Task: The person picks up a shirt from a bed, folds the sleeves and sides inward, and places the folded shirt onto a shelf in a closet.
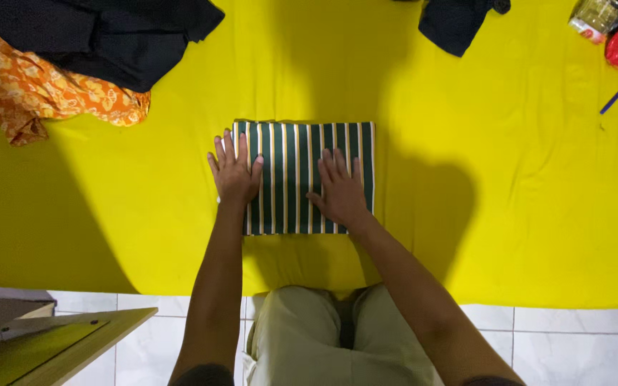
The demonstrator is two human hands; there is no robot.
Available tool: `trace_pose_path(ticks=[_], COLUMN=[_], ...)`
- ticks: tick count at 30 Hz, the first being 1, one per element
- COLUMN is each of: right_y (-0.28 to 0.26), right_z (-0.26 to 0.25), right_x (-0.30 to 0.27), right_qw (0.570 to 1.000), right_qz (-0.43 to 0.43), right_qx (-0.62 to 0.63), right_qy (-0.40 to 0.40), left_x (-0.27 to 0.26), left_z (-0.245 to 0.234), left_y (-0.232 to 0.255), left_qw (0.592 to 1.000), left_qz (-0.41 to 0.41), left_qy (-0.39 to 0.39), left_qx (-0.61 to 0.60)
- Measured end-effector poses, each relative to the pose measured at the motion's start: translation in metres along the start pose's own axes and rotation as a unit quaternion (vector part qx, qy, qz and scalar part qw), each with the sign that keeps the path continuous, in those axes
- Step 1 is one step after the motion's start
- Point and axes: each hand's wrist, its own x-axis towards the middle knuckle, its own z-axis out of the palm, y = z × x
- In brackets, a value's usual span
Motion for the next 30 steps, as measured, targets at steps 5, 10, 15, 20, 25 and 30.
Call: trace_pose_path(ticks=[5, 10, 15, 20, 25, 30], right_y=[0.041, 0.058, 0.050, 0.029, -0.065, -0.153], right_z=[-0.001, 0.000, 0.008, -0.020, -0.017, 0.021], right_x=[-0.039, -0.081, -0.099, -0.093, -0.069, -0.027], right_qw=[0.995, 0.990, 0.996, 0.992, 0.988, 0.981], right_qz=[0.091, 0.092, -0.072, -0.040, -0.153, -0.166], right_qx=[0.019, -0.006, -0.056, -0.109, 0.017, -0.018], right_qy=[0.021, 0.105, 0.017, 0.046, 0.027, 0.094], left_x=[0.001, -0.083, -0.138, -0.154, -0.170, -0.175], left_z=[-0.001, -0.010, -0.017, -0.034, -0.020, 0.029], left_y=[-0.001, 0.013, -0.004, -0.007, -0.001, -0.012], left_qw=[0.994, 0.984, 0.997, 0.980, 0.889, 0.829], left_qz=[0.041, 0.144, 0.049, -0.128, -0.352, -0.298], left_qy=[0.070, 0.097, 0.036, 0.124, 0.047, 0.187], left_qx=[0.077, -0.042, 0.056, -0.090, -0.288, -0.435])
